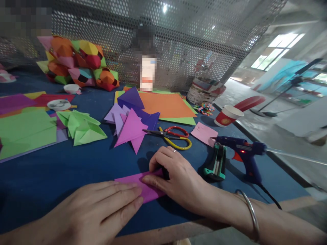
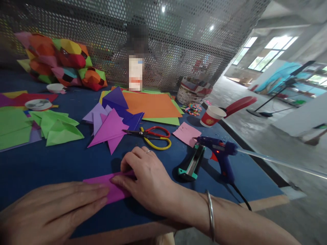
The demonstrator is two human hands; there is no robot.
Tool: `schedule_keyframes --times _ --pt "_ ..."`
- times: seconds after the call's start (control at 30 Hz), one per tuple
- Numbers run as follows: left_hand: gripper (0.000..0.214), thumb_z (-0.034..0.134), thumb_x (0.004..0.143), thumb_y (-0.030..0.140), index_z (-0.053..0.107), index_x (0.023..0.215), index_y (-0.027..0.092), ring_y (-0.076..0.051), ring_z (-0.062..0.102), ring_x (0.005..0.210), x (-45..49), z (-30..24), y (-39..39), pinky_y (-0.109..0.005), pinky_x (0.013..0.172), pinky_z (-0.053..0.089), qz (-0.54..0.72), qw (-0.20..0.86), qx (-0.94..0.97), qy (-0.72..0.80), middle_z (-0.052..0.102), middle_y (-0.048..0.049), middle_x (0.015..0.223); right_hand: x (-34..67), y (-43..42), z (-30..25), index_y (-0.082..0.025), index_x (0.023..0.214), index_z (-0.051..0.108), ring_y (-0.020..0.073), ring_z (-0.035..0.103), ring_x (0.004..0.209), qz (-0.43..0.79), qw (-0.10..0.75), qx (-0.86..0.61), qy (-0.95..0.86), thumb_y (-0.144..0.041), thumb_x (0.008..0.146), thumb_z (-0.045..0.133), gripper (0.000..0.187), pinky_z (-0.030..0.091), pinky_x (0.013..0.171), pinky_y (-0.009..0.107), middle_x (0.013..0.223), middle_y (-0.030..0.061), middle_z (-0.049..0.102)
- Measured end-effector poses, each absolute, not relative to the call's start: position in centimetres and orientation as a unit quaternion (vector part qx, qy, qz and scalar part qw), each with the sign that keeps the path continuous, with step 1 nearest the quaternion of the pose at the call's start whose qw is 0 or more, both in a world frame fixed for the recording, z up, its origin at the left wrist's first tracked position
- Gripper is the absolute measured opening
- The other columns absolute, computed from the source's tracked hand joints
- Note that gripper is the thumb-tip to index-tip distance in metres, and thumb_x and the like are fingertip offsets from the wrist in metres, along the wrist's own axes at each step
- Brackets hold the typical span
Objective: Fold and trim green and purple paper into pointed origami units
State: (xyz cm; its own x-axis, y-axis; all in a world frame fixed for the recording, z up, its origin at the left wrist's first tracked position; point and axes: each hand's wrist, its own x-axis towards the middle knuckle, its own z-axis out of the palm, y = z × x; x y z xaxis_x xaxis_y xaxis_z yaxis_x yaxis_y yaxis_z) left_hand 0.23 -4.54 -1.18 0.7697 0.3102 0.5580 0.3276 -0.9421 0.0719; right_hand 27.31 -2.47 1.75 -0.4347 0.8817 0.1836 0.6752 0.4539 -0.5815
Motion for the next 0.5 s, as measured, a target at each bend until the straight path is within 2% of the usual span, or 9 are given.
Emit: schedule_keyframes --times 0.2,0.37,0.5 --pt "0.039 0.042 0.121 0.015 0.076 0.139 0.018 -0.015 0.078 0.134 0.3 -1.0 -4.4 -0.025 0.137 0.044 -0.290 0.026 -0.944 -0.155 0.090 -0.0026 0.130 27.4 -2.3 1.6 -0.021 0.089 0.072 0.0187 0.062 0.084 0.220 0.235 -0.462 -0.827 -0.027 0.102 0.094 0.026 0.047 0.081 0.035 0.091 0.0006 0.070" --pt "0.049 0.042 0.108 0.001 0.081 0.132 0.016 -0.017 0.079 0.124 0.5 -0.9 -4.3 -0.026 0.135 0.048 -0.273 0.028 -0.951 -0.141 0.089 -0.0030 0.126 27.3 -2.6 1.5 -0.020 0.094 0.071 0.0209 0.061 0.089 0.198 0.223 -0.455 -0.839 -0.025 0.104 0.086 0.018 0.046 0.086 0.038 0.097 0.0035 0.071" --pt "0.046 0.049 0.099 0.001 0.085 0.122 0.018 -0.018 0.080 0.118 1.1 -1.5 -4.7 -0.025 0.131 0.051 -0.321 0.030 -0.934 -0.154 0.091 -0.0018 0.120 27.4 -3.4 2.0 -0.020 0.105 0.069 0.0251 0.062 0.096 0.182 0.203 -0.448 -0.852 -0.029 0.101 0.079 0.013 0.046 0.092 0.044 0.108 0.0078 0.073"
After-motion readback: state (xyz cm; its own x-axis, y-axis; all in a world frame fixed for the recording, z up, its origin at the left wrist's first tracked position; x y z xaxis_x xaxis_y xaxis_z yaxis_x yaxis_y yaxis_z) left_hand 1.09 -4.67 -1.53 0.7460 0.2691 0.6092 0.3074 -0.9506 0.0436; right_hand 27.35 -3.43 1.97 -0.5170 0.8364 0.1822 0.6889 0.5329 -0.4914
